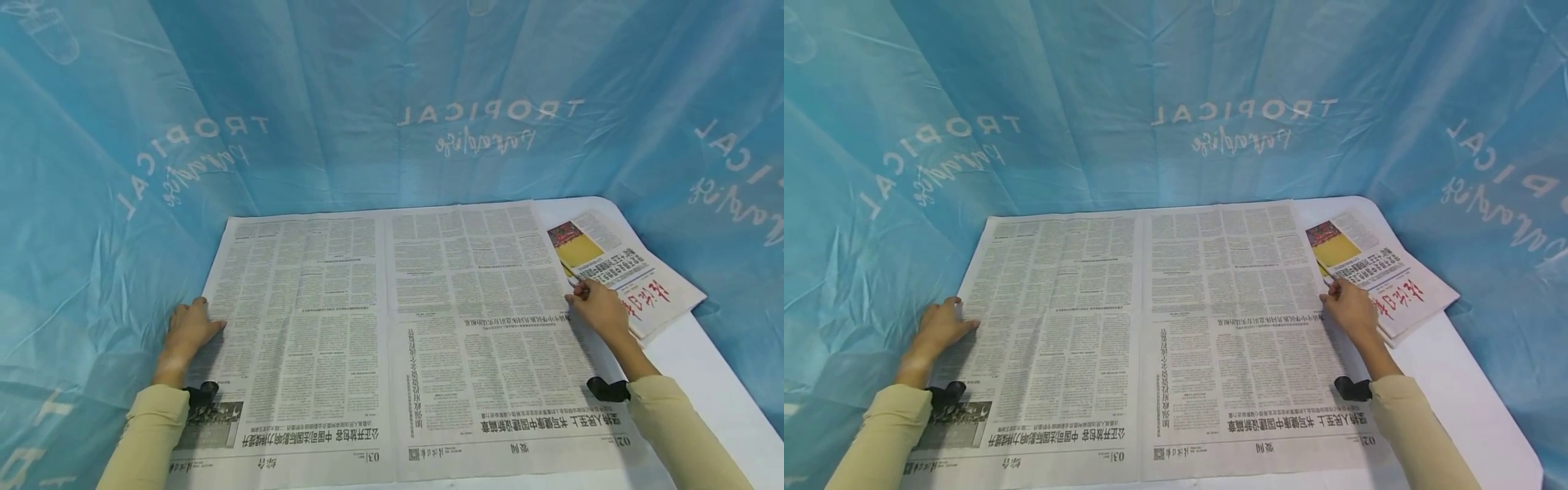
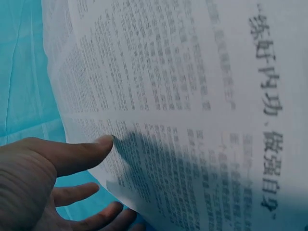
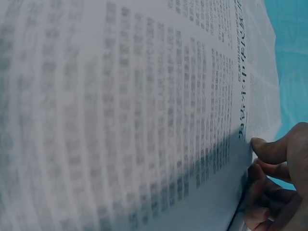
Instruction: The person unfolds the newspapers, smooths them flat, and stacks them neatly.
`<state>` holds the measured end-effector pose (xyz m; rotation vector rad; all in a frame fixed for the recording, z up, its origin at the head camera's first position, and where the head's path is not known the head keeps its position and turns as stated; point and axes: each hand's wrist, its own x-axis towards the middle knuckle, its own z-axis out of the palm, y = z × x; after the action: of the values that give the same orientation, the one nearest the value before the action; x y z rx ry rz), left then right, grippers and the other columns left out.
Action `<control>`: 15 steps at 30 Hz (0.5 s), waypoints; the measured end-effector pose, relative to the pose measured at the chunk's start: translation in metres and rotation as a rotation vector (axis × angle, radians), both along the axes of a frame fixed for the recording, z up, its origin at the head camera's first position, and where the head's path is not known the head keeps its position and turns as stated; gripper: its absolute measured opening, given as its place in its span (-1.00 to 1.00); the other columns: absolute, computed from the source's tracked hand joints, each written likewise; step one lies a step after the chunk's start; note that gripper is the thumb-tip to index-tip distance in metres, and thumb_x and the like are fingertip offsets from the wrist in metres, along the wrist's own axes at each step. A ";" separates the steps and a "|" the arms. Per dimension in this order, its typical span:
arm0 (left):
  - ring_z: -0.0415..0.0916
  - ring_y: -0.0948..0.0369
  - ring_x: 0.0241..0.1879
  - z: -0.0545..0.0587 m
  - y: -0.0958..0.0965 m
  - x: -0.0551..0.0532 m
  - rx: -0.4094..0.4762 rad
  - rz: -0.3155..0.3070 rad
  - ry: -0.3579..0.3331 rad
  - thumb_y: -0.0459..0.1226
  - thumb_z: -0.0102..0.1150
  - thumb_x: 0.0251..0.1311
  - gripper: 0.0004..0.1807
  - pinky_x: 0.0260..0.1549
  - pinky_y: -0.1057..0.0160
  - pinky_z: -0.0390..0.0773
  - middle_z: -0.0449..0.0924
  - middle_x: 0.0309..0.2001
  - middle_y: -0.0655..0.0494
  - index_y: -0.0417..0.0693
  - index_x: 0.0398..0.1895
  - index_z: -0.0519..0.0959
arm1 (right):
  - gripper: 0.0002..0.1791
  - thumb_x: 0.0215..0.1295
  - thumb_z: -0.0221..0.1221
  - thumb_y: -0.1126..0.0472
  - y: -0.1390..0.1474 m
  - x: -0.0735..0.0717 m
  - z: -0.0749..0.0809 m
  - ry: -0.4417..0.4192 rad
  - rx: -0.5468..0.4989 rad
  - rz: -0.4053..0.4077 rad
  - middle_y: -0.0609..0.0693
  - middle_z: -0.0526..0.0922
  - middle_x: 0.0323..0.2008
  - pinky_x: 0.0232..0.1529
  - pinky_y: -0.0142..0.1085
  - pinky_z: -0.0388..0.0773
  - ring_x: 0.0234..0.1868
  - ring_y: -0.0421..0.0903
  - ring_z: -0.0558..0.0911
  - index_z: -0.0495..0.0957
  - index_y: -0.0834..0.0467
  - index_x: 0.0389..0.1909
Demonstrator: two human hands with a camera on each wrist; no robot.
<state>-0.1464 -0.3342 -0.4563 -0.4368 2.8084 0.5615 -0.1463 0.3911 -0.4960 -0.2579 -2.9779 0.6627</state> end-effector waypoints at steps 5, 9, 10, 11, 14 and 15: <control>0.14 -0.48 0.06 0.002 0.006 0.001 -0.011 0.021 0.009 -0.27 0.13 0.28 -0.20 -0.06 -0.39 0.27 0.04 0.12 -0.71 -0.58 0.38 -0.01 | -0.75 0.31 0.18 0.17 0.007 0.005 0.004 0.025 0.016 0.002 0.26 0.61 -0.45 -0.64 -0.27 0.29 -0.56 -0.01 0.50 0.48 0.33 -0.25; 0.16 -0.48 0.06 0.004 0.009 0.000 -0.037 0.029 -0.008 -0.27 0.12 0.27 -0.22 -0.04 -0.40 0.27 0.07 0.11 -0.69 -0.54 0.38 0.01 | -0.81 0.32 0.16 0.20 0.018 0.008 0.004 0.051 0.036 0.010 0.25 0.62 -0.46 -0.64 -0.26 0.28 -0.58 -0.01 0.51 0.49 0.29 -0.25; 0.17 -0.48 0.06 0.005 0.009 0.000 -0.041 0.031 -0.012 -0.27 0.12 0.27 -0.23 -0.04 -0.40 0.27 0.07 0.11 -0.69 -0.53 0.38 0.02 | -0.81 0.32 0.15 0.21 0.021 0.008 0.003 0.051 0.042 0.014 0.24 0.61 -0.46 -0.64 -0.26 0.28 -0.58 -0.01 0.51 0.49 0.29 -0.25; 0.18 -0.48 0.05 0.005 0.010 -0.001 -0.047 0.030 -0.013 -0.28 0.11 0.26 -0.25 -0.04 -0.40 0.27 0.08 0.10 -0.69 -0.53 0.38 0.04 | -0.82 0.32 0.15 0.21 0.024 0.009 0.003 0.048 0.046 0.018 0.23 0.61 -0.47 -0.64 -0.26 0.28 -0.58 -0.02 0.51 0.50 0.29 -0.25; 0.24 -0.47 0.01 0.006 0.012 -0.001 -0.077 0.007 -0.006 -0.28 0.09 0.25 -0.31 -0.10 -0.38 0.32 0.14 0.07 -0.68 -0.52 0.33 0.14 | -0.81 0.32 0.14 0.21 0.033 0.012 0.002 0.038 0.069 0.030 0.22 0.61 -0.47 -0.65 -0.26 0.27 -0.58 -0.03 0.50 0.50 0.29 -0.23; 0.26 -0.46 -0.01 0.005 0.012 0.000 -0.089 -0.007 -0.003 -0.28 0.07 0.24 -0.35 -0.13 -0.36 0.33 0.17 0.05 -0.68 -0.53 0.29 0.18 | -0.81 0.32 0.14 0.20 0.035 0.013 0.002 0.035 0.077 0.030 0.22 0.60 -0.48 -0.66 -0.26 0.26 -0.59 -0.03 0.49 0.50 0.29 -0.23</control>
<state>-0.1468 -0.3219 -0.4508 -0.4443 2.8388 0.4349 -0.1337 0.4265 -0.4936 -0.1946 -2.9717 0.5474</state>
